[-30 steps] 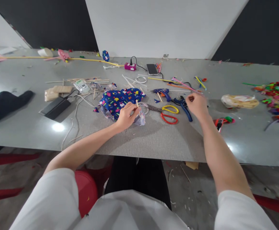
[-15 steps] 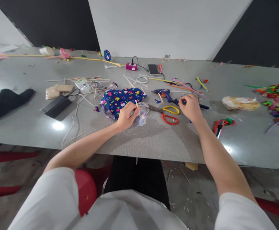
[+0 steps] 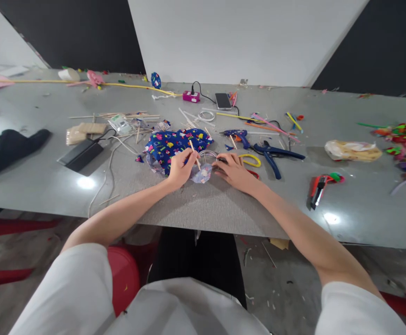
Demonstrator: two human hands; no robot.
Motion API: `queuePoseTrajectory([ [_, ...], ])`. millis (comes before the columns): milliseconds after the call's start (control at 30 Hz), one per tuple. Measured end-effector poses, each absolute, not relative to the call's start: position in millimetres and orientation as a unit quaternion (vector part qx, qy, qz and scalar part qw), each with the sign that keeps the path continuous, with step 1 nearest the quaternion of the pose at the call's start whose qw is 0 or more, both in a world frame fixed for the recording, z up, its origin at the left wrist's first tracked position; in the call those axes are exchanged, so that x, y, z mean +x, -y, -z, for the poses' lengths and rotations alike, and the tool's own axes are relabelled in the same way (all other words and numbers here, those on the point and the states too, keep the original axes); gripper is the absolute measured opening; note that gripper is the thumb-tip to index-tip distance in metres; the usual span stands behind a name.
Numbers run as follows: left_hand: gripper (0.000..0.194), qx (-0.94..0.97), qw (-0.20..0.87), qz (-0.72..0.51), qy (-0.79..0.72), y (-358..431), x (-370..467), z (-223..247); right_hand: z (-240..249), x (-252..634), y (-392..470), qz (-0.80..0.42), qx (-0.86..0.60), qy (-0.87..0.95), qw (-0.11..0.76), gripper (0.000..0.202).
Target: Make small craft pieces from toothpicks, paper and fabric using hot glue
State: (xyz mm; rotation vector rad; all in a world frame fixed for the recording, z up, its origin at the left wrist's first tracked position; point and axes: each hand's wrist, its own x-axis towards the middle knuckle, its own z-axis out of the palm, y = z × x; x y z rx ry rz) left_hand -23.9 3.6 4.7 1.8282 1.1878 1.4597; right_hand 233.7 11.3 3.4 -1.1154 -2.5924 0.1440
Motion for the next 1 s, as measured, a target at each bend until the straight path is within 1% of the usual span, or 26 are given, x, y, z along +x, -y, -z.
queuePoseTrajectory([
  [133, 0.039, 0.674, 0.254, -0.535, -0.442, -5, -25, -3, 0, 244, -19, -0.037, -0.380, 0.911, 0.155, 0.021],
  [200, 0.039, 0.675, 0.251, -0.534, -0.443, -5, -25, -3, 1, 248, -22, -0.055, -0.377, 0.909, 0.169, 0.020],
  [300, 0.039, 0.676, 0.250, -0.533, -0.444, -4, -25, -3, 2, 250, -25, -0.125, -0.388, 0.878, 0.251, 0.022],
  [400, 0.040, 0.678, 0.252, -0.530, -0.443, -4, -25, -3, -1, 250, -25, -0.192, -0.388, 0.835, 0.340, 0.030],
  [467, 0.039, 0.680, 0.253, -0.528, -0.441, -4, -25, -4, -5, 250, -21, -0.240, -0.381, 0.818, 0.358, 0.036],
  [633, 0.035, 0.685, 0.260, -0.526, -0.432, -3, -24, -4, -15, 250, -13, -0.341, -0.373, 0.791, 0.345, 0.045],
  [700, 0.034, 0.686, 0.264, -0.524, -0.430, -3, -23, -4, -15, 249, -13, -0.380, -0.366, 0.765, 0.368, 0.044],
  [833, 0.033, 0.690, 0.274, -0.517, -0.426, -4, -23, -2, -14, 251, -17, -0.469, -0.348, 0.676, 0.449, 0.040],
  [900, 0.033, 0.693, 0.280, -0.512, -0.423, -4, -23, -2, -14, 251, -17, -0.470, -0.352, 0.648, 0.485, 0.039],
  [1000, 0.034, 0.697, 0.280, -0.507, -0.422, -4, -22, -2, -18, 250, -15, -0.436, -0.354, 0.646, 0.517, 0.038],
])
